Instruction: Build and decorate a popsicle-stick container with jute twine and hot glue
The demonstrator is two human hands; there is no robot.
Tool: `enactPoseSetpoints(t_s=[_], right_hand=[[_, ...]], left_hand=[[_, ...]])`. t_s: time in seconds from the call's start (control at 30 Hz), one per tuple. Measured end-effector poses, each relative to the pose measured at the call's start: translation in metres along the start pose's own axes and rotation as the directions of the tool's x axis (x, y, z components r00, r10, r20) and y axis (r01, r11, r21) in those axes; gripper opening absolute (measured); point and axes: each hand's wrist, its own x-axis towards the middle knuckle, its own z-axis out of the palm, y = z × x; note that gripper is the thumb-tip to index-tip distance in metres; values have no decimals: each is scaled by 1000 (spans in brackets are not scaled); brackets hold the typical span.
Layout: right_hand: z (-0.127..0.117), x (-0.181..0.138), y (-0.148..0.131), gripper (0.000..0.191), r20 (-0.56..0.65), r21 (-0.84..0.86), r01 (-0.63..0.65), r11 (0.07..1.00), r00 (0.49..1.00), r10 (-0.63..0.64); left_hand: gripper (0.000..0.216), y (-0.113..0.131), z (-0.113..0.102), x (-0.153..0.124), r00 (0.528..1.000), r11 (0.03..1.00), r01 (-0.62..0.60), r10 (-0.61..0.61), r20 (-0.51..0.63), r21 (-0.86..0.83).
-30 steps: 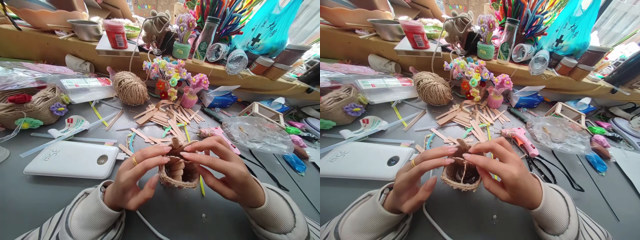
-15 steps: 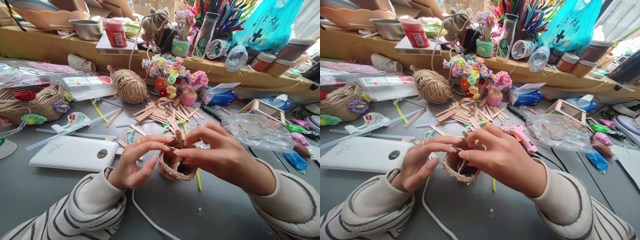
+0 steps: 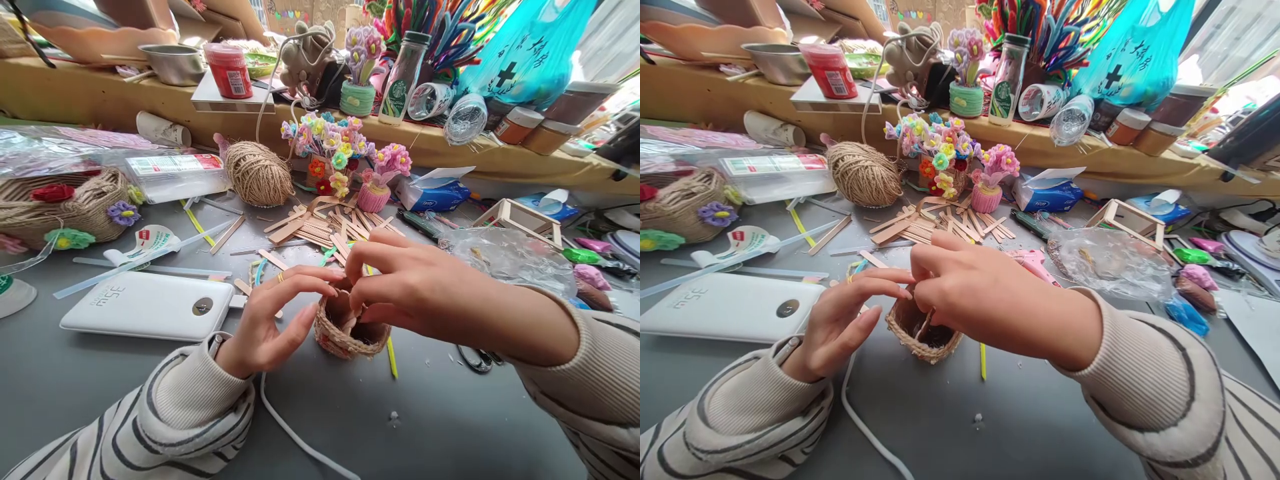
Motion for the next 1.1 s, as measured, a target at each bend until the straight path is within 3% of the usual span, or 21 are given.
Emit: enactPoseSetpoints(t_s=[0.4,1.1], right_hand=[[-7,17,6,22,105,-16,179,984,979,-177],[-12,12,1,27,152,-107,201,974,971,-184]], left_hand=[[24,-2,1,-5,1000,1000,1,-1,-9,-3],[46,1,3,-11,999,994,26,-29,-22,-111]])
